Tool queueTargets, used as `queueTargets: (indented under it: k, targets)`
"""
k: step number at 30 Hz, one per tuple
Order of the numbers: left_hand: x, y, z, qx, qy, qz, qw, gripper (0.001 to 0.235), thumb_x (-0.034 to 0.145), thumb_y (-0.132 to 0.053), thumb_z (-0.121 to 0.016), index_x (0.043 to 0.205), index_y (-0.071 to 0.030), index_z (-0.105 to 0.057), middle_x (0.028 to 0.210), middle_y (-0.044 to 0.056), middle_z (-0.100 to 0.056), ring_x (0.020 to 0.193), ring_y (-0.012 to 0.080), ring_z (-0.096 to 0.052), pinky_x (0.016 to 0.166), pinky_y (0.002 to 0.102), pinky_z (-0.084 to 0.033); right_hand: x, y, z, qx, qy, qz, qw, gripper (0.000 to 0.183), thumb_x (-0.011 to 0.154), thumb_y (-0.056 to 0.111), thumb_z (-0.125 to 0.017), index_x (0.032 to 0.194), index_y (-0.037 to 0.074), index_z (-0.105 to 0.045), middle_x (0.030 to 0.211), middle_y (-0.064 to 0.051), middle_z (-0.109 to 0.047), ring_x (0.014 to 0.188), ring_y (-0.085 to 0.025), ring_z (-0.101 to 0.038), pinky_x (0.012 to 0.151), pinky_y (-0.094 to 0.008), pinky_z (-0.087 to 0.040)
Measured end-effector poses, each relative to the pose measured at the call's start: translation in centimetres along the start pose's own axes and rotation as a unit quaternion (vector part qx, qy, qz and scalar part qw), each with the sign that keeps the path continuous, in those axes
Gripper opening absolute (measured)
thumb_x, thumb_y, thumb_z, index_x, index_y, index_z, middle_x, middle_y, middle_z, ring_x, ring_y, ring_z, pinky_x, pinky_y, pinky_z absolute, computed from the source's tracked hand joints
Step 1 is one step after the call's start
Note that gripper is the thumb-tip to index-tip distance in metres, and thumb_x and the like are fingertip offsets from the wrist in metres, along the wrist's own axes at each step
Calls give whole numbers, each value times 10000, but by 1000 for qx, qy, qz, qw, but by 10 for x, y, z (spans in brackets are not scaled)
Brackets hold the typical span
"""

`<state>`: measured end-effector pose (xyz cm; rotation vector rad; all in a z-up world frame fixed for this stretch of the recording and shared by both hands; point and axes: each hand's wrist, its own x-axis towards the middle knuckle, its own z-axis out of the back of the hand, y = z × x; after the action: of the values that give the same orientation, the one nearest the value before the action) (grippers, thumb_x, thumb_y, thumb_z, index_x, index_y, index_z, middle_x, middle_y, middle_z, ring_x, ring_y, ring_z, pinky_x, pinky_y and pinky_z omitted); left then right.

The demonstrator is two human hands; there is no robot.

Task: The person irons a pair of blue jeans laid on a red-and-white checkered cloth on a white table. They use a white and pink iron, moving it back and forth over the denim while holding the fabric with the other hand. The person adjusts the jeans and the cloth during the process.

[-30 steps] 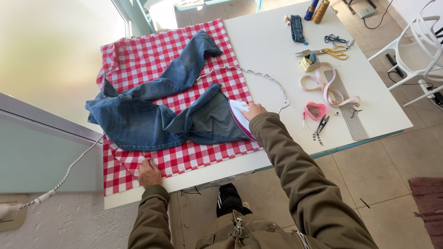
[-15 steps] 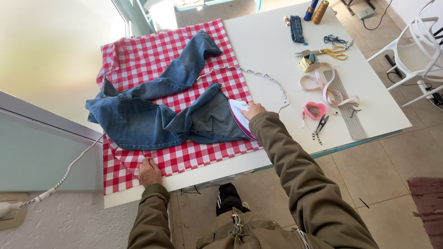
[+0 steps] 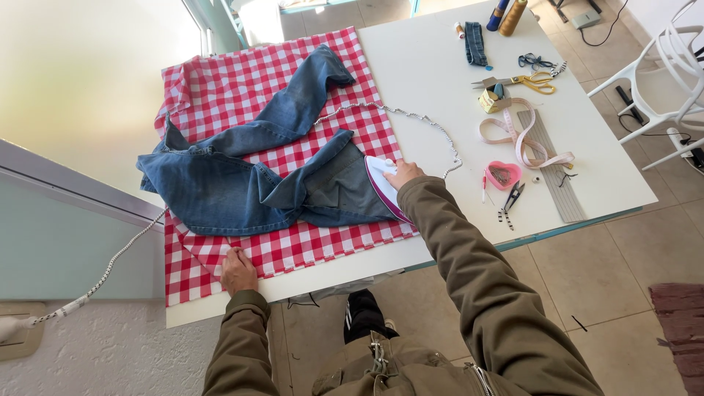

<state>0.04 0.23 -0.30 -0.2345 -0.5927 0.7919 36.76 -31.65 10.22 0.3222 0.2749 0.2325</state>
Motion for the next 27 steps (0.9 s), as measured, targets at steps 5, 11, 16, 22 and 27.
queueTargets:
  k: [5,11,16,22,27]
  targets:
    - [-3,0,0,5,9,6,1000,159,1074,-174,-552,1114,-57,-651,918,150,-701,856,308,-677,750,444,-558,-5,3,6,5,3,-5,1000,601,896,511,-695,1352,124,-633,1197,-211,-709,1113,-376,-699,981,-468,-548]
    - [-2,-3,4,6,7,4,1000,153,1069,-171,-552,1109,-58,-648,912,148,-703,857,311,-676,749,447,-555,-1,4,3,-4,15,-16,1000,610,910,515,-681,1371,120,-613,1199,-200,-706,1102,-353,-708,967,-452,-556]
    - [-2,-2,3,8,9,3,1000,158,1070,-174,-551,1114,-56,-646,915,149,-706,861,312,-679,756,447,-557,-3,4,5,-7,14,-15,1000,607,916,519,-680,1369,120,-616,1195,-193,-707,1098,-347,-708,965,-447,-554]
    - [-1,-2,2,2,11,2,1000,160,1069,-169,-547,1121,-55,-646,922,148,-711,861,312,-681,753,446,-563,-3,5,5,-4,18,-21,1000,606,917,515,-676,1375,123,-612,1194,-192,-708,1081,-345,-717,950,-449,-563]
    - [-1,-3,2,9,14,11,1000,151,1070,-166,-550,1114,-59,-647,921,148,-711,857,308,-683,753,446,-564,-3,4,5,-8,12,-16,1000,604,916,525,-682,1367,128,-621,1205,-191,-699,1092,-344,-707,948,-447,-561]
